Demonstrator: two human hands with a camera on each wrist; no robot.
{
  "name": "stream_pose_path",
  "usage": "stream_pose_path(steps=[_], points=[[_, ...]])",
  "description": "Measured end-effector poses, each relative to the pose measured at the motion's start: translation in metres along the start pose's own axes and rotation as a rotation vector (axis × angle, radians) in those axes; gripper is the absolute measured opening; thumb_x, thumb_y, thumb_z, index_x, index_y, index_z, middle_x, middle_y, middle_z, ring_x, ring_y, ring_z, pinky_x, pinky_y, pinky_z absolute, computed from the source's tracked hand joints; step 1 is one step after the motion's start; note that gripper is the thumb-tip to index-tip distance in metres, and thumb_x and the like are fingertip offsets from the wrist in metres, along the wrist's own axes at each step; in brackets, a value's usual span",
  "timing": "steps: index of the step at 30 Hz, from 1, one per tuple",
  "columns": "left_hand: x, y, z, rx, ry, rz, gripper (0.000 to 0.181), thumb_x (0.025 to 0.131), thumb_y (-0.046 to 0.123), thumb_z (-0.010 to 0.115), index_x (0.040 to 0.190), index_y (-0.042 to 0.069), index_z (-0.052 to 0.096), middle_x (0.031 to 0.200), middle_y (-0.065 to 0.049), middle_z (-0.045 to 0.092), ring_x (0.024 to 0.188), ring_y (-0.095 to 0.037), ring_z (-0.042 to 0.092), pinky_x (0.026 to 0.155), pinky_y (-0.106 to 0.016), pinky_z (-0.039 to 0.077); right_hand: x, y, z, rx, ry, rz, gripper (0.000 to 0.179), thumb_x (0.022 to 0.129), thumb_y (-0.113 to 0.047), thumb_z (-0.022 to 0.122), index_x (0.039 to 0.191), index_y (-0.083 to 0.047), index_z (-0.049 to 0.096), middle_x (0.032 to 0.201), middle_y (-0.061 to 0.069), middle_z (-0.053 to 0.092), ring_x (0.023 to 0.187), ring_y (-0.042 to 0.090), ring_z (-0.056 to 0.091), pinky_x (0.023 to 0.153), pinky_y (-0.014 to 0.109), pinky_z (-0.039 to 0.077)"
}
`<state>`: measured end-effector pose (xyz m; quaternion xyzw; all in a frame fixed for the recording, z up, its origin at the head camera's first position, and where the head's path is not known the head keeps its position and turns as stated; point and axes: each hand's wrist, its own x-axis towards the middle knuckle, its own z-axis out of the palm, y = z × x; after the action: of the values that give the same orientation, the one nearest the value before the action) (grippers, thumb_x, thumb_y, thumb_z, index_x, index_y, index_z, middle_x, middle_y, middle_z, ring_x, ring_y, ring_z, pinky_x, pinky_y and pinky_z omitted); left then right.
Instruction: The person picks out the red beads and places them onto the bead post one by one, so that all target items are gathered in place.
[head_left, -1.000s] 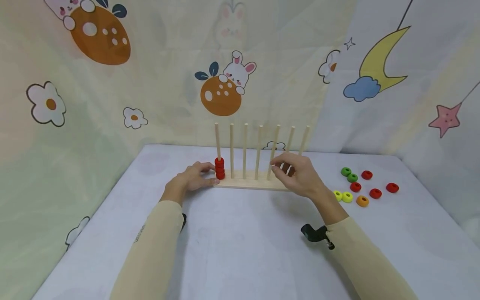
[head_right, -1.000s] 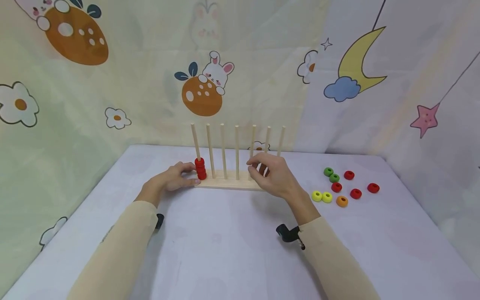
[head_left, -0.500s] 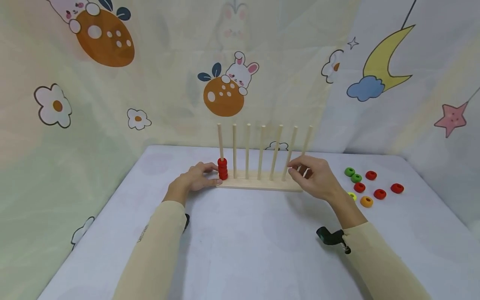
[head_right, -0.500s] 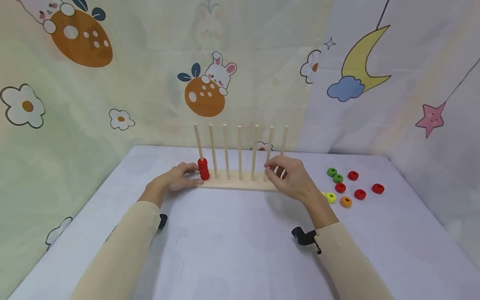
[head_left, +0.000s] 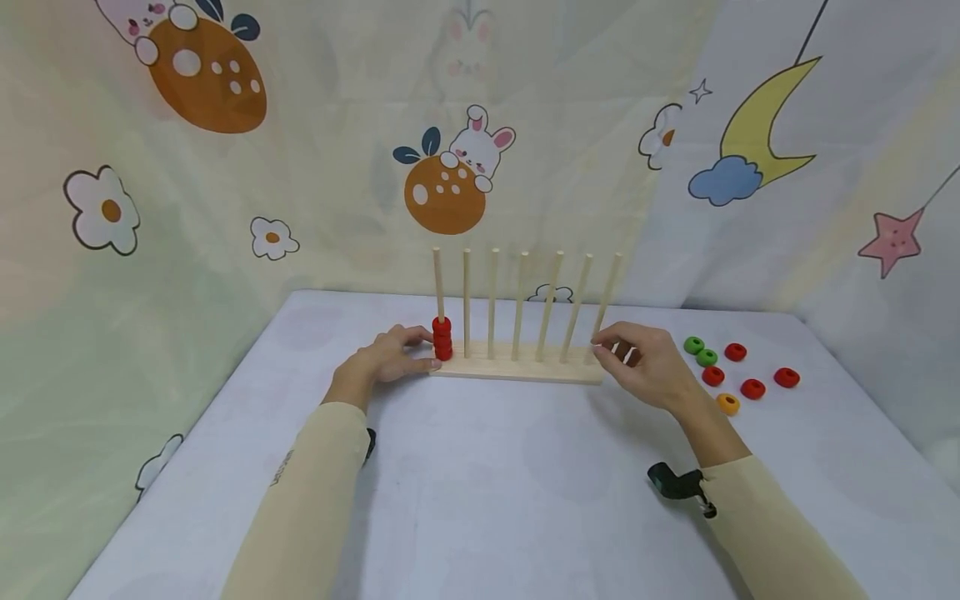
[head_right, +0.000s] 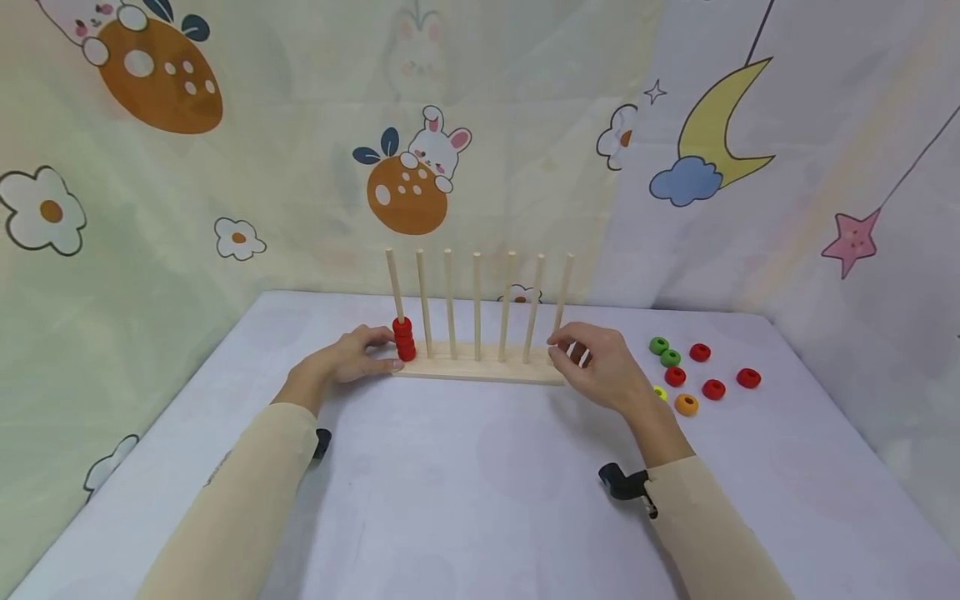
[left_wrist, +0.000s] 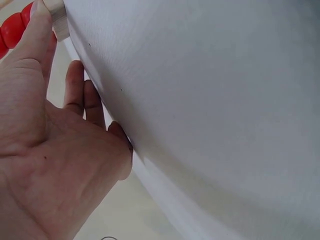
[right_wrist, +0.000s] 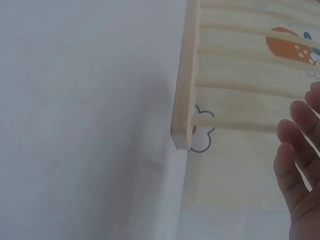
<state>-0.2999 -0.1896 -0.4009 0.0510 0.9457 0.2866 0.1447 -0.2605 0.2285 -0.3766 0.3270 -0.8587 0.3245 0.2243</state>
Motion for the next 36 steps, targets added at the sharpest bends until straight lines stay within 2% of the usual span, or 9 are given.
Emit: stream_pose_path(steps=[5,14,18,22,27,36], points=[[-0.003,0.001,-0.002,0.003,-0.004,0.011,0.054,0.091,0.052,0.073,0.139,0.033,0.057,0.153,-0.008,0.045,0.144,-0.038,0.032,0.109,-0.071,0.033,-0.007,0.005,-0.006,-0.026,0.014,0.023,0.014,0.090,-0.001,0.073,0.097,-0.013,0.075,0.083,-0.007,0.070,0.069,0.007,0.057,0.059,0.025,0.053],[-0.002,-0.003,0.002,-0.019,-0.001,-0.034,0.058,0.090,0.051,0.074,0.142,0.035,0.055,0.155,-0.007,0.042,0.146,-0.037,0.030,0.109,-0.072,0.033,-0.016,0.011,-0.008,-0.032,0.001,0.022,0.015,0.089,-0.001,0.074,0.097,-0.014,0.075,0.084,-0.006,0.072,0.069,0.007,0.058,0.059,0.028,0.054],[-0.002,-0.002,0.000,-0.010,-0.005,-0.005,0.056,0.090,0.051,0.074,0.140,0.034,0.056,0.154,-0.008,0.043,0.145,-0.038,0.031,0.109,-0.071,0.033,-0.020,0.013,-0.010,-0.038,-0.009,0.030,0.015,0.089,-0.001,0.074,0.097,-0.013,0.075,0.084,-0.006,0.072,0.069,0.007,0.059,0.059,0.028,0.054],[-0.001,-0.002,-0.002,0.017,-0.003,0.036,0.053,0.091,0.053,0.073,0.137,0.033,0.057,0.152,-0.010,0.045,0.142,-0.039,0.034,0.109,-0.070,0.032,-0.022,0.016,-0.015,-0.044,-0.009,0.062,0.014,0.090,-0.002,0.074,0.097,-0.015,0.074,0.084,-0.008,0.071,0.070,0.006,0.060,0.060,0.023,0.052],[0.001,-0.003,-0.003,0.032,-0.012,0.037,0.055,0.090,0.055,0.072,0.138,0.033,0.057,0.152,-0.009,0.045,0.143,-0.039,0.034,0.110,-0.070,0.032,-0.025,0.021,-0.021,-0.056,-0.001,0.091,0.015,0.090,-0.001,0.074,0.098,-0.014,0.074,0.083,-0.007,0.072,0.070,0.006,0.059,0.060,0.021,0.051],[0.001,-0.002,-0.003,0.030,-0.008,0.033,0.057,0.090,0.056,0.073,0.139,0.032,0.057,0.152,-0.011,0.044,0.144,-0.041,0.034,0.111,-0.072,0.029,-0.029,0.026,-0.027,-0.090,0.002,0.106,0.013,0.090,-0.005,0.075,0.099,-0.015,0.074,0.083,-0.008,0.070,0.070,0.005,0.059,0.061,0.024,0.052]])
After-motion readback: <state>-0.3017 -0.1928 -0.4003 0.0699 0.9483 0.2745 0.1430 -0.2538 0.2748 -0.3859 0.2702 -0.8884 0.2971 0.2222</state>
